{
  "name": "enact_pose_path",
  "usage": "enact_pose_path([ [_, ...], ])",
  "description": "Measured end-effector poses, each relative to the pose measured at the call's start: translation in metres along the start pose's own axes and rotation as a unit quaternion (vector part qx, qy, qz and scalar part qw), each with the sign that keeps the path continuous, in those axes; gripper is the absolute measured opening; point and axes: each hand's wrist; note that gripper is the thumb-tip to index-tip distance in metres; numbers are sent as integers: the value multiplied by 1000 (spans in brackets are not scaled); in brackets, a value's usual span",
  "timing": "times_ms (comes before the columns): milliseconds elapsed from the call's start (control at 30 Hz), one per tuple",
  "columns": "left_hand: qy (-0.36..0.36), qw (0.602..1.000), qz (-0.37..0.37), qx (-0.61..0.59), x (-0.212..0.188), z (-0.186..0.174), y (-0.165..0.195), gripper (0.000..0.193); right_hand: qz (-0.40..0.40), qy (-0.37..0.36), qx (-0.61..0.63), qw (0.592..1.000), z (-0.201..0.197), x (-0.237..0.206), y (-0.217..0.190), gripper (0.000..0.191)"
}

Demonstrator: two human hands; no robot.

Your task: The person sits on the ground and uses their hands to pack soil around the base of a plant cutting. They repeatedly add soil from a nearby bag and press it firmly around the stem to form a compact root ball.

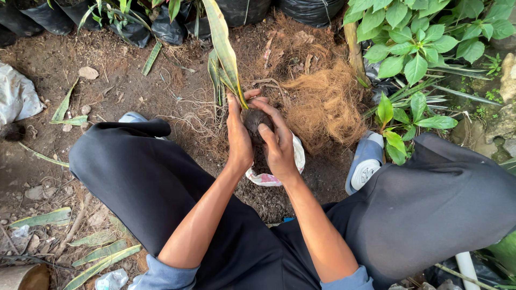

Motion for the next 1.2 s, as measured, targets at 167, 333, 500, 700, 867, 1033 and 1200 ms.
enact_pose_path([
  [167,-1,998,-2,63,0,2,5,70,9,8,-10,1000,3,0,-3,47],
  [333,4,997,-2,71,0,3,8,71,10,-7,-19,1000,4,-1,-5,50],
  [500,-2,998,-16,61,-2,3,8,70,34,7,-19,999,4,-2,-6,51],
  [700,-19,995,22,92,-2,5,5,64,29,36,112,993,5,0,-2,46],
  [867,-23,989,39,143,-3,5,2,62,20,52,-41,998,0,-2,-1,41],
  [1033,-27,989,42,138,-2,5,-1,60,-1,67,61,996,2,0,3,42],
  [1200,-38,983,45,175,-6,4,-2,59,24,90,52,994,-3,0,7,36],
])
Point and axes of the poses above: each hand's wrist, its own x-axis towards the middle knuckle, its own z-axis out of the palm, y = z × x, and after that the axes turned 15 degrees about -y, right-handed
